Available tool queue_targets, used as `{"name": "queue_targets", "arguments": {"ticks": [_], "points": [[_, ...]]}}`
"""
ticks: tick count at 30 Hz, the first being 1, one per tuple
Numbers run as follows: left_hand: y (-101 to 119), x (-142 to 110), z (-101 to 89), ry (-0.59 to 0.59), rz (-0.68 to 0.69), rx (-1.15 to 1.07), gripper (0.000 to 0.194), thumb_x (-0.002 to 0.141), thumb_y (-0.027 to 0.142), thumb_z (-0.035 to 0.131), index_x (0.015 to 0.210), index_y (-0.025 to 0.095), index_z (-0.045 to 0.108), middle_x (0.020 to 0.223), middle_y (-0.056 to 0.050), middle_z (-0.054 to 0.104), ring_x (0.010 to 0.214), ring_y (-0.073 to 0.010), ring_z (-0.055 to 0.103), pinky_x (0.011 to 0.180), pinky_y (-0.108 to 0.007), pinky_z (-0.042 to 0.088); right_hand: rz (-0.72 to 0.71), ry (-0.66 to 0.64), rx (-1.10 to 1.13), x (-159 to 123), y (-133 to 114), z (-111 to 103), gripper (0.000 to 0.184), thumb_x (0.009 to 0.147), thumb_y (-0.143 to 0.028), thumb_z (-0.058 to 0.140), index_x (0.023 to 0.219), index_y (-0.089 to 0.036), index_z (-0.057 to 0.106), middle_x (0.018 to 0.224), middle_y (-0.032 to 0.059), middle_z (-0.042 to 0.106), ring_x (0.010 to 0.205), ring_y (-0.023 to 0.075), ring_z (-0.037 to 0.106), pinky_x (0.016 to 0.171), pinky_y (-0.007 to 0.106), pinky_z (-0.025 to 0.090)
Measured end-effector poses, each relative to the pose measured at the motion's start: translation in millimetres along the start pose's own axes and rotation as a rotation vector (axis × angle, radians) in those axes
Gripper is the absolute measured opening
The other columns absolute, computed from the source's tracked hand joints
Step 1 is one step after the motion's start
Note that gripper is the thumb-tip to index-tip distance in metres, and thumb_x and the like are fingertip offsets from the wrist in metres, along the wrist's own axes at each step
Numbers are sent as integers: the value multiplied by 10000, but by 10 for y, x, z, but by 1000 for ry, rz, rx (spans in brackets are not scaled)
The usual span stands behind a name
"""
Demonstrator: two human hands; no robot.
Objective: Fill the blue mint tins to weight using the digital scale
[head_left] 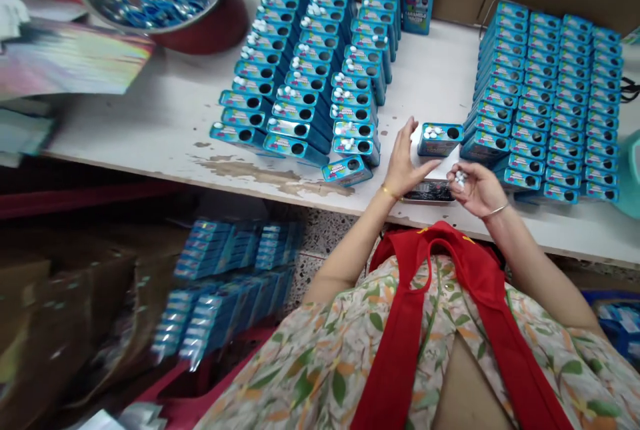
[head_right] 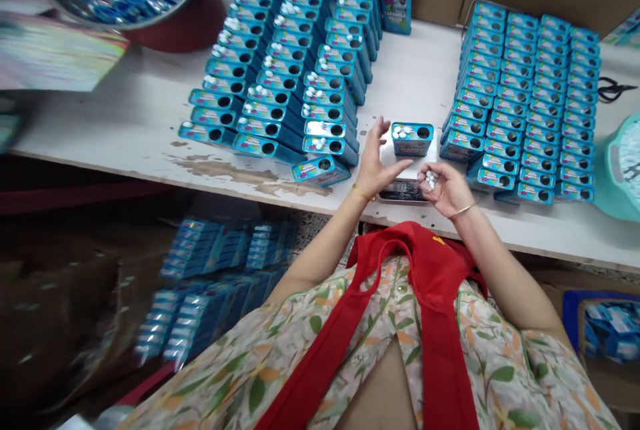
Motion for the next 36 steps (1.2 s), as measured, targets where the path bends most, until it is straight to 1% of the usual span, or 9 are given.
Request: {"name": "queue_targets", "arguments": {"ticks": [5,10,14,20,24,27,29,33,36], "points": [[-56,363,249,-175,25,-20,487,871,456,634,1238,160,511,1144,-90,646,1049,-216,622,926,-350,491,71,127,275,135,249,-115,421,1033,-369,285,848,-123,571,614,49,600,467,104,514,360,168,350],[409,248,229,-308,351,321,297,896,284,574,1185,216,591,1109,-84,654,1036,-234,587,933,-416,447,-17,157,508,247,187,-21,359,1025,-388,303,836,-171,519,593,3,570,453,116,511,344,187,341],[707,81,138,-324,546,451,275,950,195,493,1185,291,601,1173,-36,649,1134,-210,577,1029,-443,390,-10,178,645,253,236,56,301,1003,-255,301,797,-178,507,573,-14,561,425,100,480,355,180,361],[856,-67,-18,-247,682,531,241,933,194,564,1120,336,618,1093,16,682,1085,-162,613,1016,-399,401,57,211,702,223,350,109,273,951,-188,360,732,-166,520,468,-37,489,367,81,423,371,162,374],[795,-117,-78,-171,674,584,195,923,208,585,1070,324,636,1059,13,690,1050,-163,618,987,-402,399,58,195,658,243,375,145,254,926,-171,371,766,-148,567,529,-1,571,421,106,490,389,186,412],[618,-120,-57,-217,547,577,150,924,235,574,1037,304,645,1041,-3,686,1045,-180,612,977,-422,389,55,178,644,279,389,162,255,934,-162,360,824,-135,589,601,15,621,465,107,535,420,186,442],[503,-115,-52,-232,457,539,160,921,255,560,1055,291,641,1049,-26,676,1055,-204,600,964,-438,385,42,150,639,308,385,170,244,936,-164,361,837,-136,583,618,16,626,468,107,538,400,183,418],[478,-97,-129,-94,431,400,239,906,330,562,1136,269,583,1035,-60,647,989,-222,578,890,-431,413,23,123,586,324,384,116,228,947,-165,367,787,-165,529,559,-7,558,422,107,482,325,186,308],[365,-20,-100,-80,297,324,315,917,460,551,1145,244,527,1027,-71,620,969,-214,576,863,-404,458,34,123,534,288,390,20,255,969,-195,370,753,-173,503,530,-7,513,423,102,469,326,172,302]]}}
Point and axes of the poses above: each hand's wrist, its own x-axis towards the middle knuckle, its own z-axis out of the palm, y = z × x, the point moved 9 cm from there along x, towards the middle knuckle
